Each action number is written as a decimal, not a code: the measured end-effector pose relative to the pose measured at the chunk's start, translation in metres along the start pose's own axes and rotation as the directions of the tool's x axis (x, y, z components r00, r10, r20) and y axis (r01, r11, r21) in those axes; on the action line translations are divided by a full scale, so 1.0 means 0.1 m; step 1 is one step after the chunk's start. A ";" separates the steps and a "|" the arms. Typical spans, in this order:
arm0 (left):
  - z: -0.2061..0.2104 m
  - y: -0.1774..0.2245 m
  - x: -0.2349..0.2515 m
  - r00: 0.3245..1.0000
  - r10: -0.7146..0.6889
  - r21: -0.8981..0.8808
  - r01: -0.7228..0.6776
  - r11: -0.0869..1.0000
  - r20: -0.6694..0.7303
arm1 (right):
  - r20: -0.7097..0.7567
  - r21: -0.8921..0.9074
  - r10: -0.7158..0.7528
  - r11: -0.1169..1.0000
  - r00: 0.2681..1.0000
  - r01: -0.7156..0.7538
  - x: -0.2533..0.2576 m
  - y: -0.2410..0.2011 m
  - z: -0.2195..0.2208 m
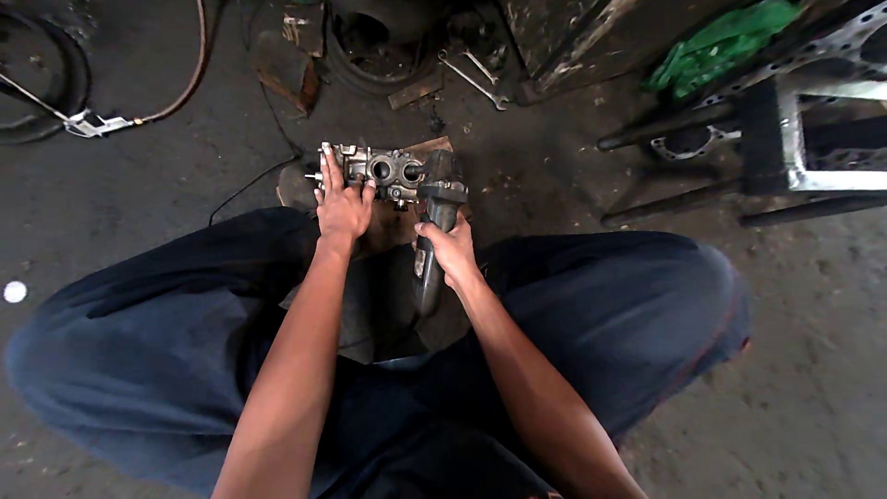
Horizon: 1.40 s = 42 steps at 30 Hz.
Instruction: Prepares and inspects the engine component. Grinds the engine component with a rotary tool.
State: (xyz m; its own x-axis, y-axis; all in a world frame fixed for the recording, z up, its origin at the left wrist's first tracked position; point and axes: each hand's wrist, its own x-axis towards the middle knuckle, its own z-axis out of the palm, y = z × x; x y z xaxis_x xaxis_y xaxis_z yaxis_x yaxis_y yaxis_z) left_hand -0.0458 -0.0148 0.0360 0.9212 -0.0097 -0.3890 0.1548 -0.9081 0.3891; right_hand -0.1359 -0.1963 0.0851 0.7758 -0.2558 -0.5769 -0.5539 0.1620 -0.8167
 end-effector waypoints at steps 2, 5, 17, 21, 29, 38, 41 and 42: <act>0.00 0.00 -0.01 1.000 -0.001 -0.007 0.001 1.000 -0.001 | -0.013 0.006 -0.008 1.000 1.000 0.008 -0.04 -0.02 0.00; 0.02 -0.02 -0.01 1.000 0.011 -0.019 -0.011 1.000 -0.013 | -0.044 0.004 -0.018 1.000 0.999 0.019 -0.09 -0.05 -0.01; 0.02 -0.02 -0.01 1.000 0.015 -0.025 -0.015 1.000 -0.018 | -0.033 -0.038 -0.046 0.998 0.998 0.045 -0.01 0.00 0.02; 0.01 -0.01 0.00 1.000 0.008 -0.024 -0.008 1.000 -0.005 | -0.031 -0.020 -0.056 0.998 0.998 0.056 -0.06 -0.03 -0.02; 0.01 -0.01 0.00 1.000 0.011 -0.023 -0.011 1.000 -0.001 | -0.040 -0.017 -0.044 0.999 0.998 0.043 -0.12 -0.10 -0.04; 0.01 -0.02 0.00 1.000 0.005 -0.016 -0.004 1.000 0.004 | -0.053 0.008 -0.034 0.999 0.998 0.034 -0.12 -0.11 -0.05; 0.02 -0.02 0.00 1.000 0.003 -0.009 -0.003 1.000 -0.001 | -0.051 0.051 -0.023 0.998 0.998 0.026 -0.08 -0.07 -0.03; 0.02 -0.02 0.00 1.000 0.007 -0.008 -0.007 1.000 -0.005 | -0.053 0.062 -0.019 0.998 0.998 0.023 -0.06 -0.05 -0.02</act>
State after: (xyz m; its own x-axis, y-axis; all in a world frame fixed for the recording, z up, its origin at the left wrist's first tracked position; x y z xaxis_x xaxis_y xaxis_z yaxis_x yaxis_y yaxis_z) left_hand -0.0469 -0.0141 0.0335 0.9240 -0.0135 -0.3822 0.1514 -0.9048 0.3979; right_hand -0.1383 -0.1973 0.0932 0.7692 -0.3091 -0.5593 -0.5162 0.2153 -0.8289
